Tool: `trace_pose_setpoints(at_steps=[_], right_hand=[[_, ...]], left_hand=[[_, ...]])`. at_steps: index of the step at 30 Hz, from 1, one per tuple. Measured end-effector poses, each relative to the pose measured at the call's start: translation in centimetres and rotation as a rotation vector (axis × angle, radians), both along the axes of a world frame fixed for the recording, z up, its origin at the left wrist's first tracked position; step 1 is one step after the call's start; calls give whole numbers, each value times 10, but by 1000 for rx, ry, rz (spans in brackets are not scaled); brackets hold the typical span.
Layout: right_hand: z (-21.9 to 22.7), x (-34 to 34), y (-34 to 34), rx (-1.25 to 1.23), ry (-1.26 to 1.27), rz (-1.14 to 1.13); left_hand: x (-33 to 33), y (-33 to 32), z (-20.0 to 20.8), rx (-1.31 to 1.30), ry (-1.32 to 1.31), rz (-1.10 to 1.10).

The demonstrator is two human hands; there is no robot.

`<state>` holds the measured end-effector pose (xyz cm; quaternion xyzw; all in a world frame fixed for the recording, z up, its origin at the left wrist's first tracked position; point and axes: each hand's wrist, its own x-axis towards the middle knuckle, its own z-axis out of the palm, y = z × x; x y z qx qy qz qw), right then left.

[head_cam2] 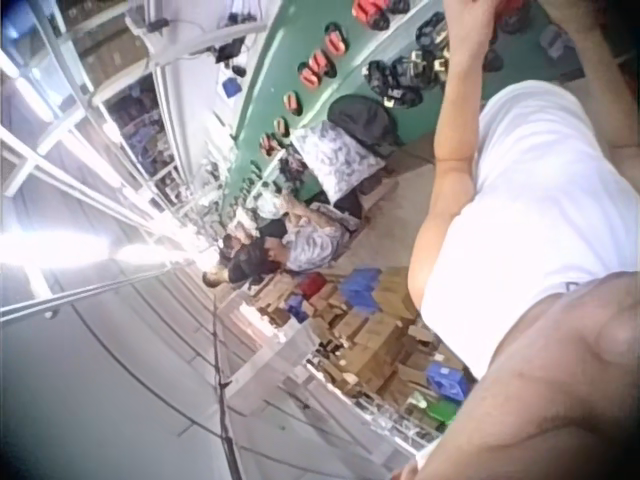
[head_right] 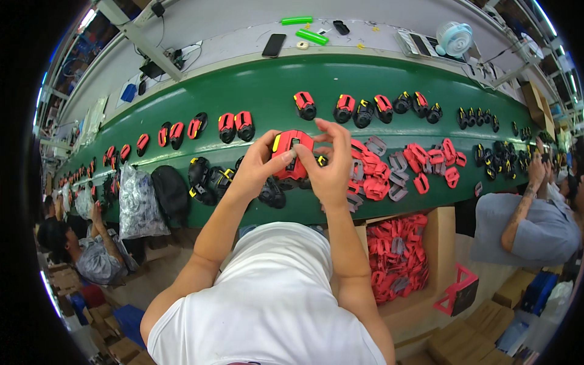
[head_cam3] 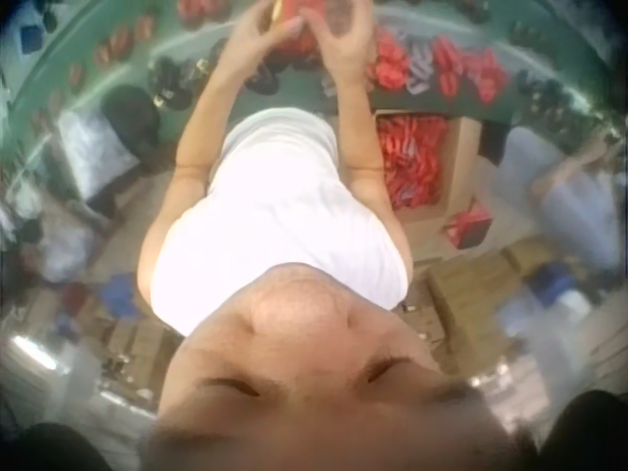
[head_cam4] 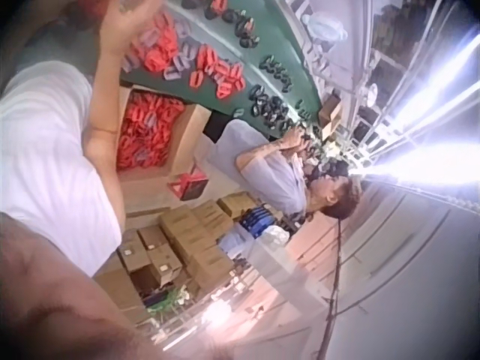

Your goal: The person assembles small electronic components into plastic housings by hand, creating assemblies at a long green work table.

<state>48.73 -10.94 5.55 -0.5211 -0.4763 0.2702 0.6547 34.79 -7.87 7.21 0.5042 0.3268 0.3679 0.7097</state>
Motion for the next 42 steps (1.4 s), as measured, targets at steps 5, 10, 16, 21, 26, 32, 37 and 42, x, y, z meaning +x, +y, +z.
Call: trace_pose_setpoints(at_steps=[5,10,16,21,26,32,37,42], right_hand=[[-6,16,-26,-221,405,397],[-6,21,-37,-170,407,360],[-6,6,-36,-211,684,492],[12,-3,-42,-221,367,394],[24,4,-23,425,-712,124],[65,-14,-23,330,-1044,282],[11,-40,-12,-47,286,335],[-30,-60,38,-252,684,401]], left_hand=[[11,-5,-11,327,82,72],[20,-20,-10,538,232,146],[5,-31,-6,640,238,218],[-6,-29,3,724,385,256],[-14,6,-5,430,-170,119],[-44,9,23,-106,-193,58],[-44,14,6,-50,-109,240],[-33,49,-25,135,-115,534]])
